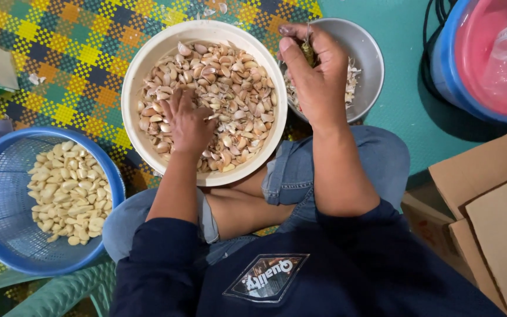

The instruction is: Peeling individual garlic cloves by hand and sorting them into containers.

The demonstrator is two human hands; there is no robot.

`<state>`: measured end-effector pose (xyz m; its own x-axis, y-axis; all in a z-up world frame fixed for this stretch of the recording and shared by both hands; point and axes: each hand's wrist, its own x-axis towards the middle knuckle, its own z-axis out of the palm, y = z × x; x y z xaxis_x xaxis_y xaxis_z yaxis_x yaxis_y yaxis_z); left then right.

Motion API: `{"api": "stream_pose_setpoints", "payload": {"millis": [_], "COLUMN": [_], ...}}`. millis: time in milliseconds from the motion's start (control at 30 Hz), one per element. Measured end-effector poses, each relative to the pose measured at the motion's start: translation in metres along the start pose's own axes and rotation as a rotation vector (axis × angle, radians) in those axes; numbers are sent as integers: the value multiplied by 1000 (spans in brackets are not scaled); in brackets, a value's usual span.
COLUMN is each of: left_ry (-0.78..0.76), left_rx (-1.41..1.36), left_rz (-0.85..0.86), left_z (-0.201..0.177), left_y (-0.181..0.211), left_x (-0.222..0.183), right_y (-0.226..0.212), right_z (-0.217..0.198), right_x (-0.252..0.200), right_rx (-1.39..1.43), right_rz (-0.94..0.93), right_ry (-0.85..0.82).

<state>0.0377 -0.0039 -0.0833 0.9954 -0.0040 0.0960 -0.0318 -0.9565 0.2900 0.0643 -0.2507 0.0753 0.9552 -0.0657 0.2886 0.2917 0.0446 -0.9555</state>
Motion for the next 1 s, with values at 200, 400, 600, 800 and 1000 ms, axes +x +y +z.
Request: {"api": "stream_pose_setpoints", "payload": {"millis": [200, 400, 600, 800, 1000], "left_ry": [150, 75, 9, 90, 310], "left_rx": [-48, 47, 55, 76, -46], "left_rz": [-51, -169, 117, 123, 152], "left_z": [-6, -9, 10, 18, 26], "left_y": [-10, -13, 5, 4, -3], "left_x": [0, 6, 0, 4, 10], "right_y": [2, 6, 9, 10, 6], "right_z": [4, 10, 13, 14, 19], "right_x": [0, -2, -2, -2, -4], "right_rx": [-79, -79, -139, -164, -241], "right_rz": [8, 69, 12, -30, -64], "right_ry": [-11, -26, -50, -69, -100]}}
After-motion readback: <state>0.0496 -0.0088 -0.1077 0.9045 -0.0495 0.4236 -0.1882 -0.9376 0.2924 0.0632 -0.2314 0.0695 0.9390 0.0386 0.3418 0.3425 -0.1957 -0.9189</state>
